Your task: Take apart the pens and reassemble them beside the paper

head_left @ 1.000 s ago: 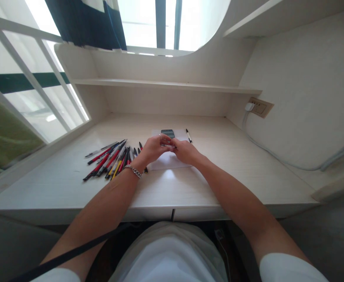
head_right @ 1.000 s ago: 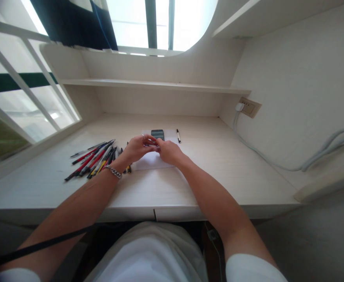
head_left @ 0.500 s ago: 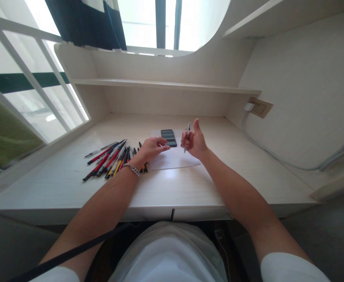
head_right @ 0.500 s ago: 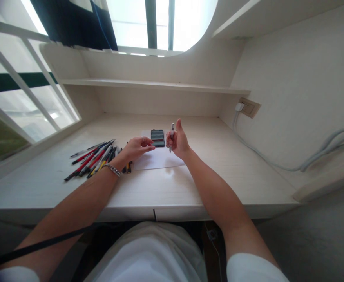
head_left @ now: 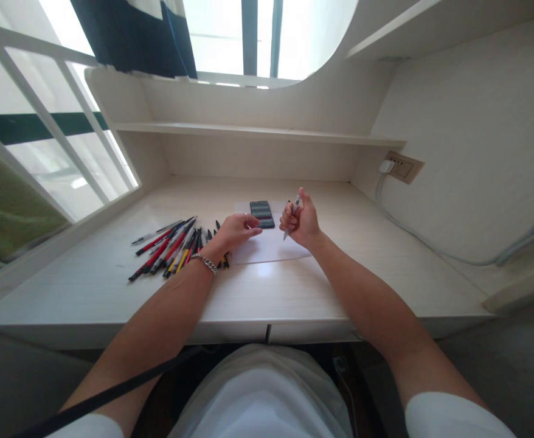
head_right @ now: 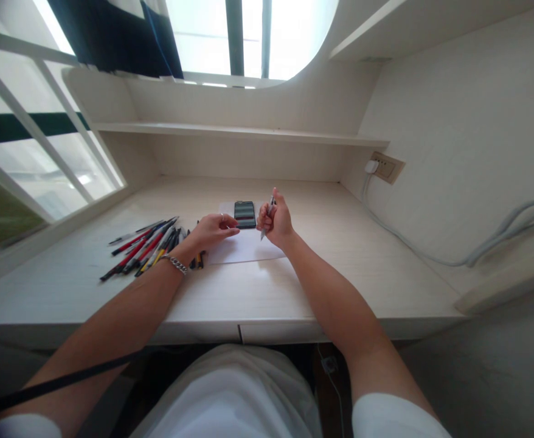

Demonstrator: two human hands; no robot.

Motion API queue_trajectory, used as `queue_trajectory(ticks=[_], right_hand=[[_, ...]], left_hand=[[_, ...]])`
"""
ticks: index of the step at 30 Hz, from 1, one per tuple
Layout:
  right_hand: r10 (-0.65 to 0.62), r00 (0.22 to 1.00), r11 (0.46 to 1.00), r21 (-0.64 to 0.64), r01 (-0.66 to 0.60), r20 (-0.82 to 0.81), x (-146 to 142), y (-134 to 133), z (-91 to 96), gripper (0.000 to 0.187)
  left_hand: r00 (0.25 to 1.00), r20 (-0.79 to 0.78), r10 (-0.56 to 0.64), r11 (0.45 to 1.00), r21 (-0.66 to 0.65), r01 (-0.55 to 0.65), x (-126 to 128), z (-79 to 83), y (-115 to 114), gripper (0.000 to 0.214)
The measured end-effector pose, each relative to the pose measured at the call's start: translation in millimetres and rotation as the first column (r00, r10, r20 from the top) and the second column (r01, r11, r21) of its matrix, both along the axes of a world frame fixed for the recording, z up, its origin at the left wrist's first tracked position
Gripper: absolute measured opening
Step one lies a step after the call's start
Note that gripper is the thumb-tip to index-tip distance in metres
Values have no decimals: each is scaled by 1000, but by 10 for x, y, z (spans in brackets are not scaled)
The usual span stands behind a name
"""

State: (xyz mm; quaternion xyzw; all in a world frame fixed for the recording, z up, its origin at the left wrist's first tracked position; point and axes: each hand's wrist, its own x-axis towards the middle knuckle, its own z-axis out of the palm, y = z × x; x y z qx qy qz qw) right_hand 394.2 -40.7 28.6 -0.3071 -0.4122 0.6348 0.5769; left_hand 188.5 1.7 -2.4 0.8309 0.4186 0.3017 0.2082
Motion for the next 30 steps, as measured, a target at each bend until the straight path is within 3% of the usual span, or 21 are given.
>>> queue_trajectory(ticks=[7, 23, 30], right_hand=[[-82, 995, 997, -4, 82, 56, 22, -10, 21, 70], [-49, 998, 999, -2, 49, 50, 43, -10, 15, 62], [-79, 995, 997, -21, 80, 62, 34, -9, 19, 66]], left_hand=[[1000, 4, 6, 1000, 4, -6, -14, -4, 11, 27], [997, -34, 62, 998, 11, -62, -35, 51, -1, 24], [992, -48, 116, 992, 58, -113, -111, 7, 115, 23]])
